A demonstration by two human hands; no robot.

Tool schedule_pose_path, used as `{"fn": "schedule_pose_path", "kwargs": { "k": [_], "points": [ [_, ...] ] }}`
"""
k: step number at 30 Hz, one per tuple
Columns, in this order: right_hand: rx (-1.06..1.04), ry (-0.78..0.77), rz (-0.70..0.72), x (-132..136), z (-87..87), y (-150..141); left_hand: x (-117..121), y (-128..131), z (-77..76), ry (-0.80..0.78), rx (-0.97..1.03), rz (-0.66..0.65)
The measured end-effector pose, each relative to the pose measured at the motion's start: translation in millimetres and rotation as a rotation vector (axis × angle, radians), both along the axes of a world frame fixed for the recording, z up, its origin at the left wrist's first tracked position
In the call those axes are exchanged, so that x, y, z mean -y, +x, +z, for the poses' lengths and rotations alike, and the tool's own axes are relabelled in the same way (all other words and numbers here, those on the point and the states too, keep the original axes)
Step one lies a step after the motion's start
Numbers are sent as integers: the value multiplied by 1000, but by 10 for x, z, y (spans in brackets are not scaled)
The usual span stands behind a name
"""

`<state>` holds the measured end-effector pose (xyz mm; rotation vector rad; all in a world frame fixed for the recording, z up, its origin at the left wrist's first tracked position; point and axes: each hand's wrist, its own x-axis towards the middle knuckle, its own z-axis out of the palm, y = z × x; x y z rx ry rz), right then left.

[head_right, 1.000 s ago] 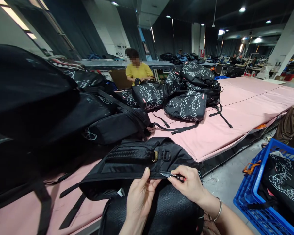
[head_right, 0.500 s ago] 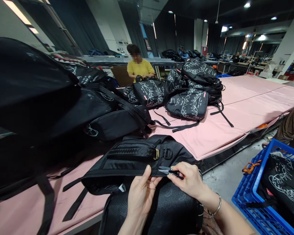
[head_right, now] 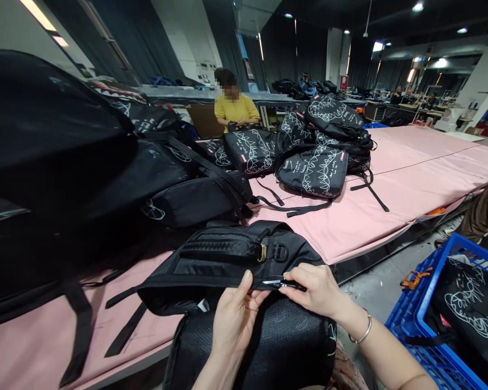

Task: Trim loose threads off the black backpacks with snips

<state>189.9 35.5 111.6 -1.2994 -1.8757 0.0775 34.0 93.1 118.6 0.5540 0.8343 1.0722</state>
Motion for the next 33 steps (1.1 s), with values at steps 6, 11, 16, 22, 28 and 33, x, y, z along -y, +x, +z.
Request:
{"fn": "schedule_pose_path", "kwargs": {
  "k": [6, 11, 16, 22, 28, 33],
  "points": [
    [30, -26, 49, -53, 38, 44, 8, -11, 10, -11, 1, -10],
    [29, -43, 53, -62, -1, 67, 10, -9, 11, -11, -2, -27],
    [8, 6, 75, -11, -36, 23, 7, -2, -1, 3, 1, 0],
    [-30, 69, 2, -41, -45, 12, 9, 6, -30, 46, -11, -33],
    [-215, 21, 23, 15, 8, -14, 9, 40, -145, 110, -53, 17],
    [-289, -53, -84, -160, 204, -54, 82, 196, -393, 257, -167, 32]
  ]
}}
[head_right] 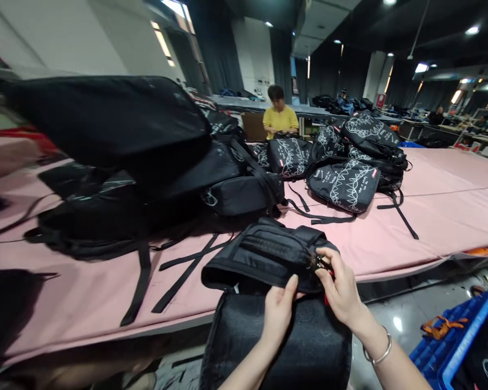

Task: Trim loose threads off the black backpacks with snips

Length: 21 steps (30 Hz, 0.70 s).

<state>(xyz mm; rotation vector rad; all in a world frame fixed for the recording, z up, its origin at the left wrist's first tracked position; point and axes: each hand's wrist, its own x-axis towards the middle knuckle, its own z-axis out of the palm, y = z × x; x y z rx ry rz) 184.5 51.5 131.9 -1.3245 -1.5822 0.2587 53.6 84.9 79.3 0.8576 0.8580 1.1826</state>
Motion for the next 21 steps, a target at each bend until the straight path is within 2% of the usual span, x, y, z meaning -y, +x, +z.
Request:
{"fn": "schedule_pose_path", "kwargs": {
  "k": [3, 6, 8, 10, 11, 13, 16, 19, 21],
  "points": [
    [169, -60, 40, -168, 112, -54, 29, 35, -148, 71, -62, -21],
    [321, -83, 131, -227, 140, -81, -33, -117, -186, 117, -135, -4],
    [368, -85, 199, -197, 120, -66, -138, -318, -126, 87, -118, 137],
    [399, -103, 285, -144, 93, -29, -270, -548, -14, -35, 26, 312],
    [412, -121, 330, -121, 81, -3, -332, -653, 51, -104, 121, 361],
    [421, -162, 397, -104, 67, 72, -414, -807, 170, -187, 283, 344],
    [289, -214, 308, -163, 82, 255, -371, -855, 256, -308, 458, 236],
    [85, -275, 138, -265, 172, 470, -188, -753, 225, -457, 592, 191],
    [44, -282, 117, -310, 287, 546, -79, -678, 183, -429, 587, 214]
  ]
}}
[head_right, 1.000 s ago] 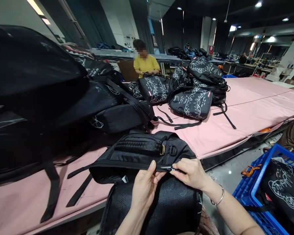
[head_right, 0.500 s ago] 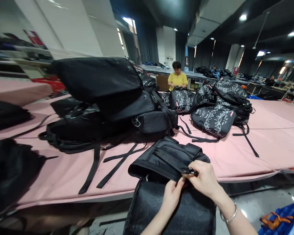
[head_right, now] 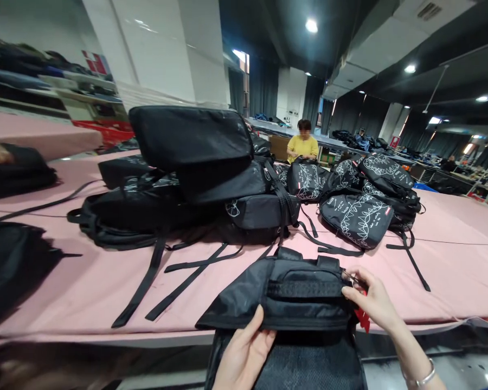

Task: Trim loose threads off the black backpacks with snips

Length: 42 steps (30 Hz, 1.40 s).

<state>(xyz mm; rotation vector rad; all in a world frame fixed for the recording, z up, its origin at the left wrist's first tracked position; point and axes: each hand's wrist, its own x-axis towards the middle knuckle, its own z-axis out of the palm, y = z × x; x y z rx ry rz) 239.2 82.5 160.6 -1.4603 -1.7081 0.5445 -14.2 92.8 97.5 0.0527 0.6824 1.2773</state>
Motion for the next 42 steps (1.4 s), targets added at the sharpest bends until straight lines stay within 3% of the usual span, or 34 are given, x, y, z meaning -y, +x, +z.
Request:
{"fn": "schedule_pose_path", "kwargs": {
  "k": [3, 6, 10, 15, 18, 26, 42],
  "points": [
    [36, 56, 9, -25, 222, -84, 75, 62, -40, 72, -67, 41],
    [170, 87, 96, -49, 421, -364, 91, 89, -35, 103, -107, 31],
    [413, 202, 239, -131, 540, -773, 120, 131, 12, 156, -146, 8],
    [747, 242, 211, -199, 503, -1014, 145, 153, 38, 205, -179, -4],
    [832, 242, 128, -184, 455, -1031, 142, 150, 23, 217, -188, -4],
    [918, 267, 13, -111, 410, -1058, 147, 168, 2, 218, -194, -8],
    [891, 322, 42, -125, 399, -1028, 168, 152, 26, 207, -203, -1]
  ]
}}
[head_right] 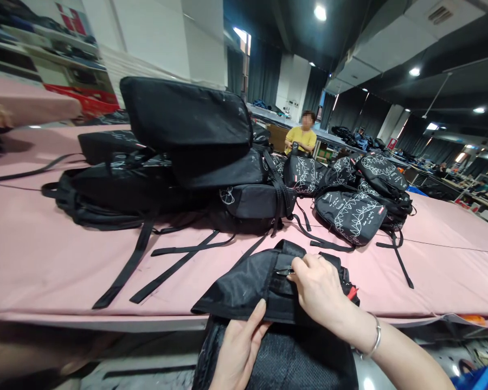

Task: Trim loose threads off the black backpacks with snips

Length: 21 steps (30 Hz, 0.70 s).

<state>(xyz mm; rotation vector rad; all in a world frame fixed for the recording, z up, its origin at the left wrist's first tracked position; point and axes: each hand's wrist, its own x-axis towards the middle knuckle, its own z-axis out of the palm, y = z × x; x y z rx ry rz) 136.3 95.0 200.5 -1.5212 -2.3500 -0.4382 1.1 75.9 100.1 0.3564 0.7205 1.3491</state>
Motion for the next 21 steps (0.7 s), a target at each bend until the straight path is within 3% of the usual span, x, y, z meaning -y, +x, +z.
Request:
{"fn": "schedule_pose_path", "kwargs": {
  "k": [11, 21],
  "points": [
    [-57, -23, 33, -19, -33, 54, 6, 0, 41, 0, -8, -5],
    [29, -23, 62, -57, -4, 24, 0, 13, 14, 8, 3, -13]
  ]
}}
